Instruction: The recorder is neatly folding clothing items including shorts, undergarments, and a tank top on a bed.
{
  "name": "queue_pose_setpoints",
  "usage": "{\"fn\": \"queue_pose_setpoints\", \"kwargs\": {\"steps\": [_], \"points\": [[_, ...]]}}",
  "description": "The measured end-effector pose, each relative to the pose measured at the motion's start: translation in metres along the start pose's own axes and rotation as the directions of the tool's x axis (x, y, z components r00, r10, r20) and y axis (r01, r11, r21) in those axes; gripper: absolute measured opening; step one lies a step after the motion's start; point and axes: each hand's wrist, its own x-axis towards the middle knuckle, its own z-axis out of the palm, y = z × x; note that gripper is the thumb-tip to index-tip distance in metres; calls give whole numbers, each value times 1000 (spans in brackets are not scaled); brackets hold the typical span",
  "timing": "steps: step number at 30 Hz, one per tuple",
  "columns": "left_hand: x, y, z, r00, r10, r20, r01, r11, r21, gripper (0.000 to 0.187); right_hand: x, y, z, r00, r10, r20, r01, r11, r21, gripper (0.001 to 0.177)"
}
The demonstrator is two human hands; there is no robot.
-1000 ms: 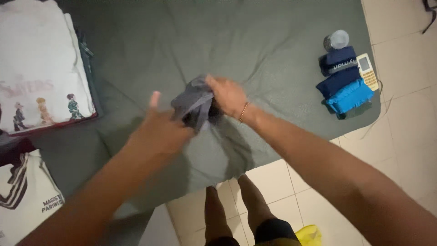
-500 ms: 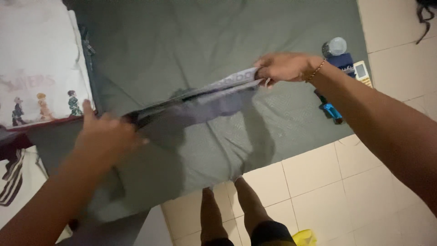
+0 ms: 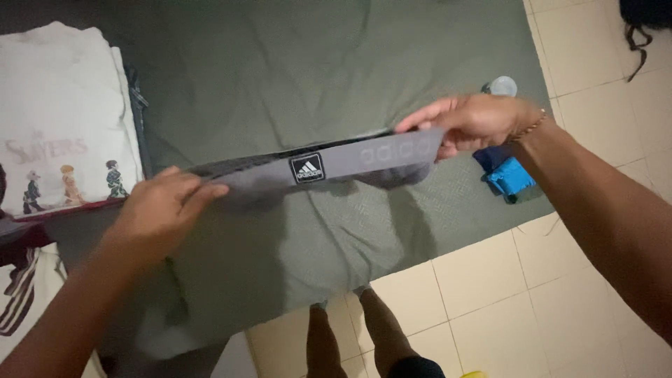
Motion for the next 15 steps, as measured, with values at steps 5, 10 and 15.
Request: {"fn": "queue_pose_setpoints", "kwargs": {"steps": [5,10,15], "points": [[-4,2,10,995,-8,-104,4,999,-36,47,-18,-70,87,986,-94,-134,-20,743,-669,35],[-6,10,22,922,186,-341,-197,980,2,52,-21,-43,112,972,-136,-190,-92,526,-845,42],[9,8,15,977,78,-197,-72,997,41,44,-22,-57,135,962,-232,-143,-88,230,-969,40]]}}
